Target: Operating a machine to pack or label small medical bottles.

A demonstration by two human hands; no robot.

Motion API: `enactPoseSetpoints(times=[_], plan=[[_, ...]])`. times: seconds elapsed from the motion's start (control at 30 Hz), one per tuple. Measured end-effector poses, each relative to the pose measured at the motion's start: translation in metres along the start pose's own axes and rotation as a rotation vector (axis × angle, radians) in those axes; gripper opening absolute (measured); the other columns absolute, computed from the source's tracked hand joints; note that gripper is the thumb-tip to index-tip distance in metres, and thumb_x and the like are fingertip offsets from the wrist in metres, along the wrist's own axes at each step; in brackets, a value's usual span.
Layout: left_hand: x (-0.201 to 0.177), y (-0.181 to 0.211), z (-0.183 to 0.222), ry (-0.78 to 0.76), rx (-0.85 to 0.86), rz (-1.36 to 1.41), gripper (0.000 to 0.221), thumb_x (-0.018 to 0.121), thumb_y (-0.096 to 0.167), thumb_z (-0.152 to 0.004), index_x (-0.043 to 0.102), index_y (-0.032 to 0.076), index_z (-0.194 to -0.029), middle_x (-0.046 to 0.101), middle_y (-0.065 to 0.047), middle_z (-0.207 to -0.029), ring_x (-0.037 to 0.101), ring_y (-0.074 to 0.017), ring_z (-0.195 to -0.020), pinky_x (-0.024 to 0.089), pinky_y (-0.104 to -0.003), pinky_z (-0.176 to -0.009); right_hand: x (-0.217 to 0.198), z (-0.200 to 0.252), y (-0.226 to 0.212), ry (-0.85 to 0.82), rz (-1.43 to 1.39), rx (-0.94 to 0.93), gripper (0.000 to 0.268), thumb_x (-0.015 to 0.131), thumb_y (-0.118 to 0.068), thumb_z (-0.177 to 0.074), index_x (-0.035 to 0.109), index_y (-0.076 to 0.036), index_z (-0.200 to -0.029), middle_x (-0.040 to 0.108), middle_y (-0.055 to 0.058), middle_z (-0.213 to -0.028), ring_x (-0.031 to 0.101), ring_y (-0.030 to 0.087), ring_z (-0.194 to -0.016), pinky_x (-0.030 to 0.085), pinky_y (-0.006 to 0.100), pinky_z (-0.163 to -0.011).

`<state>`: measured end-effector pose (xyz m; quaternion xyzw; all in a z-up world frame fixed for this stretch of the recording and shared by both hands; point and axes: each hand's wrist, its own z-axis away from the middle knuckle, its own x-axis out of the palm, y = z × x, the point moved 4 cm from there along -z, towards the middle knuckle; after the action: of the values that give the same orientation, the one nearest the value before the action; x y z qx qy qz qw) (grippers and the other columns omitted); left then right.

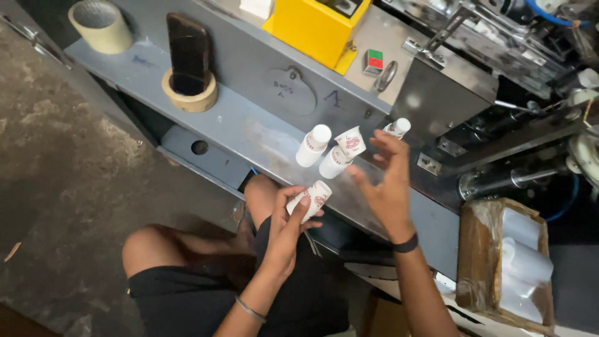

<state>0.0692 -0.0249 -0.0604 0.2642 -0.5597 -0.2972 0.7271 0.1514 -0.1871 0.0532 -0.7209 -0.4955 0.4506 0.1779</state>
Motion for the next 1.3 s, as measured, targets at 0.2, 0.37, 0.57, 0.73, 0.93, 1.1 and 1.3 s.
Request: enactPoseSetpoints(times=[0.2,0.37,0.57,0.73,0.93,1.1,1.3], plan=[[-0.001,-0.002,-0.002,0.005,0.056,-0.069,0.036,0.062,0.028,-0.097,0.054,0.010,-0.127,0.067,-0.008,-0.115,0.069,-0.0170,-0.092,0.057,-0.031,-0.074,0.017,-0.005,0.010,0.037,0.213,-0.046,0.060,0.079,-0.019,-0.094,0.047,-0.002,-0.141,0.062,0.016,-0.132,0.063,0.027,-0.123,0.050,0.038,-0.101],[-0.011,-0.010,0.004,0.015,-0.017,-0.106,0.036,0.063,0.031,-0.097,0.056,0.008,-0.124,0.069,-0.008,-0.107,0.069,-0.0166,-0.089,0.056,-0.030,-0.073,-0.005,-0.013,-0.017,0.122,0.345,-0.121,0.038,0.076,-0.019,-0.100,0.063,-0.006,-0.133,0.062,0.013,-0.116,0.061,0.027,-0.106,0.051,0.037,-0.093],[-0.013,-0.013,0.004,0.022,-0.036,-0.113,0.040,0.064,0.036,-0.096,0.058,0.007,-0.122,0.068,-0.006,-0.107,0.067,-0.0147,-0.086,0.056,-0.030,-0.073,0.002,-0.023,-0.042,0.028,0.537,-0.284,0.036,0.083,-0.020,-0.088,0.072,-0.004,-0.117,0.057,0.012,-0.100,0.057,0.032,-0.096,0.048,0.042,-0.084],[-0.016,-0.016,0.006,-0.001,-0.053,-0.131,0.038,0.064,0.036,-0.097,0.058,0.007,-0.120,0.070,-0.008,-0.103,0.067,-0.0146,-0.083,0.055,-0.028,-0.070,0.023,-0.016,-0.003,-0.106,0.399,-0.079,0.042,0.084,-0.027,-0.086,0.068,-0.003,-0.116,0.058,0.011,-0.102,0.062,0.026,-0.090,0.051,0.038,-0.078],[-0.024,-0.021,0.006,0.025,-0.051,-0.133,0.037,0.064,0.035,-0.097,0.059,0.008,-0.121,0.070,-0.008,-0.104,0.068,-0.0149,-0.084,0.055,-0.028,-0.070,0.044,0.007,0.040,-0.283,0.306,0.128,0.054,0.083,-0.028,-0.086,0.057,-0.001,-0.126,0.055,0.013,-0.110,0.064,0.025,-0.087,0.053,0.037,-0.073],[-0.025,-0.016,0.010,0.064,-0.041,-0.096,0.037,0.065,0.032,-0.096,0.055,0.009,-0.123,0.068,-0.008,-0.109,0.069,-0.0161,-0.089,0.055,-0.030,-0.072,0.035,0.024,0.063,-0.318,0.151,0.129,0.060,0.071,-0.015,-0.090,0.045,0.000,-0.142,0.052,0.013,-0.124,0.066,0.021,-0.106,0.056,0.033,-0.076],[-0.022,-0.018,0.013,0.067,-0.062,-0.127,0.037,0.065,0.030,-0.095,0.054,0.011,-0.124,0.066,-0.008,-0.114,0.069,-0.0172,-0.094,0.057,-0.031,-0.076,-0.023,-0.004,0.117,0.168,0.479,0.002,0.055,0.071,-0.007,-0.099,0.046,-0.003,-0.148,0.046,0.015,-0.144,0.057,0.032,-0.126,0.052,0.039,-0.105]])
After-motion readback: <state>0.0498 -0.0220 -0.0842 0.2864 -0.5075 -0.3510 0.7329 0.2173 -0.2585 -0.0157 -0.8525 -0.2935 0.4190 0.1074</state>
